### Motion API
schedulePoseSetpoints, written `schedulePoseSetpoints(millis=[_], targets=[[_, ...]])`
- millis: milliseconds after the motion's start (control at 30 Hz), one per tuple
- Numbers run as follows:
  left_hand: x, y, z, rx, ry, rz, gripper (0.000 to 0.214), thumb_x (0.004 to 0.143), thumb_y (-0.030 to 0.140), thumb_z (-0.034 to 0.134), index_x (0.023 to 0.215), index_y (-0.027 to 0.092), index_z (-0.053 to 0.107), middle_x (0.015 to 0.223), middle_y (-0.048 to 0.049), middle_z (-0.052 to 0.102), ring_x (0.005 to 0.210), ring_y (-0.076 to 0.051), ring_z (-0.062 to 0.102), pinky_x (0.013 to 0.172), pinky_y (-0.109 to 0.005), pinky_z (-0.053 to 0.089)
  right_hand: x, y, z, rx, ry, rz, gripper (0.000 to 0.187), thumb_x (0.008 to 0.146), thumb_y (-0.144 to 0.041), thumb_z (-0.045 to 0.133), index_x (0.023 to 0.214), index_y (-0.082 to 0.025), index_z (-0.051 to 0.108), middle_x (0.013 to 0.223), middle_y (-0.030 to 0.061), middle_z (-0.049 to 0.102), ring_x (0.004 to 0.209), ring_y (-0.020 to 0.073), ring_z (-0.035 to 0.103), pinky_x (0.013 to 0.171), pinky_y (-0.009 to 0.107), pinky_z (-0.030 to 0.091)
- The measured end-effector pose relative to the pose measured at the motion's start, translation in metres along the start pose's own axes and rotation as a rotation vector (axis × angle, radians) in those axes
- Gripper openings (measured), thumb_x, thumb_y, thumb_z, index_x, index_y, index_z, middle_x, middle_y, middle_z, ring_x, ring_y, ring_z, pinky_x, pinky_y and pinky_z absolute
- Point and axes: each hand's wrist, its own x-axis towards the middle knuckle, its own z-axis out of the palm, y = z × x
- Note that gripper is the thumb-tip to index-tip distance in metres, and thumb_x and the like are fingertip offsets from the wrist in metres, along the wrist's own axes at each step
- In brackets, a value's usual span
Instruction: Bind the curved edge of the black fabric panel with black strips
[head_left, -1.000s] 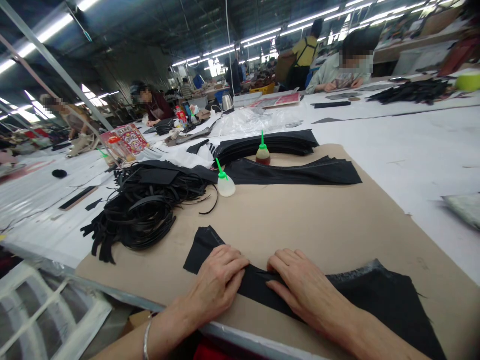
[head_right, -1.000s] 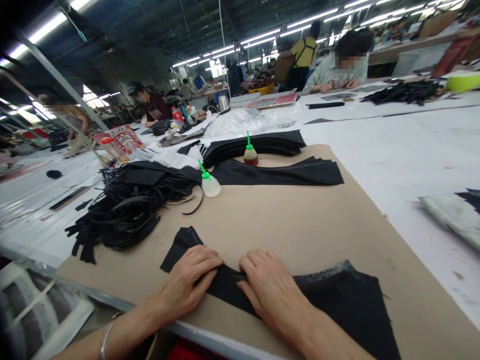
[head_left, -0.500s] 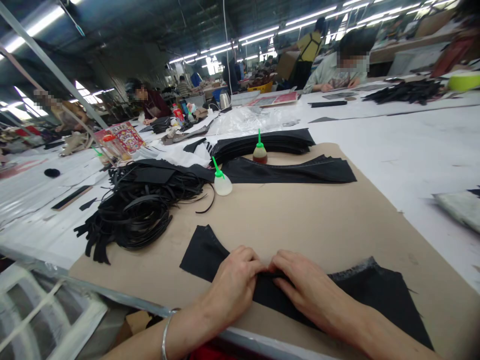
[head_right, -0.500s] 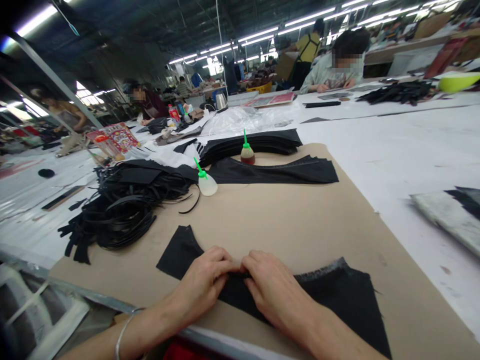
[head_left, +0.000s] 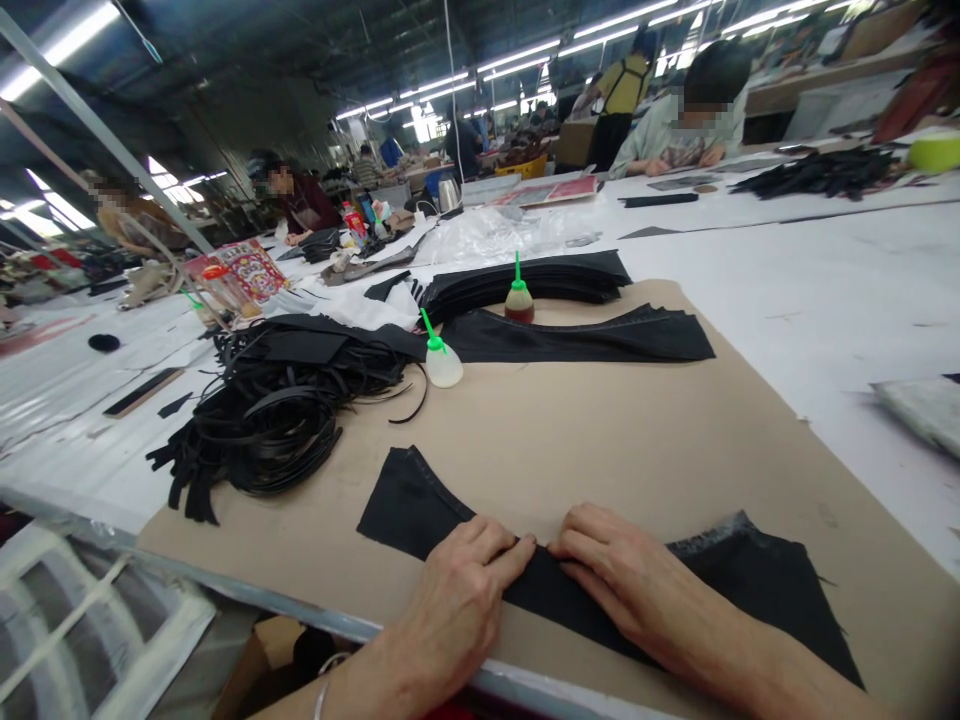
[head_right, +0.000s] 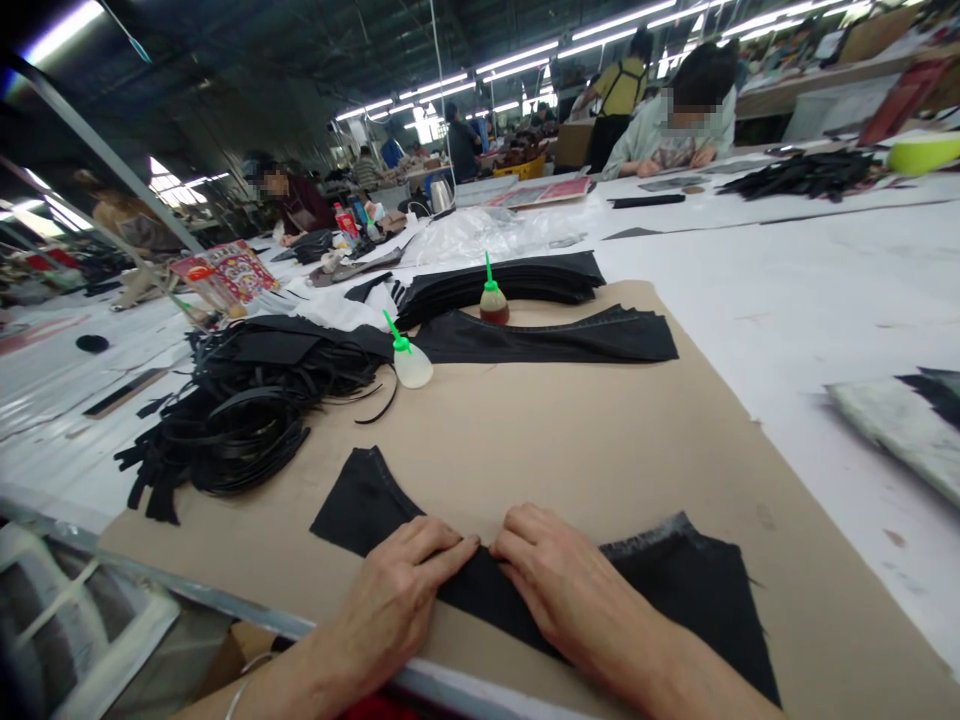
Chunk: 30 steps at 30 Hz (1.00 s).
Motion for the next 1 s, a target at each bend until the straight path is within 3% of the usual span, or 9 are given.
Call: schedulePoseSetpoints(millis=[167,333,500,700,833,1000], targets=[[0.003,0.007,-0.002,0.079,-0.014,-0.001,0.047,0.087,0.005,0.041,0.129,0.023,0.053,0.096,-0.006,0.058,0.089,-0.022,0.051,0.08,-0.038,0.05,-0.008,0.004,-0.003,-0.044,-0.012,-0.044,0.021,0.097,-0.011,0.039,0.096,-0.019,0.058,0.093,0.0045,0.054,0.087,0.0194,0.051,0.077,0.033,0.042],[-0.002,0.012,0.003,0.179,-0.016,0.043,0.053,0.083,0.004,0.046,0.133,0.019,0.049,0.105,-0.0096,0.056,0.1,-0.026,0.051,0.089,-0.043,0.049,-0.017,0.008,-0.008,-0.091,-0.024,-0.063,0.022,0.097,-0.01,0.039,0.097,-0.02,0.059,0.093,0.0048,0.056,0.087,0.0199,0.052,0.078,0.034,0.042],[-0.004,0.014,0.011,0.224,0.09,0.024,0.055,0.081,-0.001,0.04,0.13,0.02,0.051,0.115,-0.0119,0.054,0.107,-0.026,0.052,0.09,-0.043,0.05,-0.021,0.009,-0.009,-0.139,-0.014,-0.1,0.022,0.092,-0.006,0.043,0.096,-0.02,0.059,0.095,0.0053,0.058,0.088,0.0199,0.053,0.082,0.035,0.043],[-0.005,0.021,0.013,0.163,0.079,0.095,0.052,0.082,0.001,0.039,0.133,0.008,0.048,0.119,-0.0137,0.059,0.111,-0.026,0.053,0.1,-0.041,0.046,-0.025,0.008,-0.007,-0.217,-0.035,-0.12,0.023,0.09,-0.004,0.044,0.102,-0.018,0.057,0.098,0.006,0.058,0.089,0.0218,0.051,0.083,0.038,0.042],[-0.012,0.015,0.008,0.17,0.103,0.105,0.049,0.085,0.004,0.038,0.132,0.011,0.049,0.127,-0.0116,0.058,0.119,-0.025,0.052,0.105,-0.041,0.042,-0.028,0.007,0.0,-0.251,-0.023,-0.149,0.026,0.088,-0.001,0.043,0.105,-0.016,0.056,0.096,0.0068,0.057,0.085,0.0221,0.05,0.079,0.038,0.041],[-0.014,-0.001,-0.009,0.101,0.062,0.073,0.041,0.089,0.005,0.04,0.125,0.017,0.054,0.121,-0.0061,0.062,0.115,-0.021,0.054,0.107,-0.042,0.038,-0.026,-0.001,0.017,-0.3,0.045,-0.122,0.025,0.088,0.0,0.044,0.1,-0.018,0.055,0.092,0.0057,0.056,0.081,0.0222,0.049,0.076,0.038,0.038]])
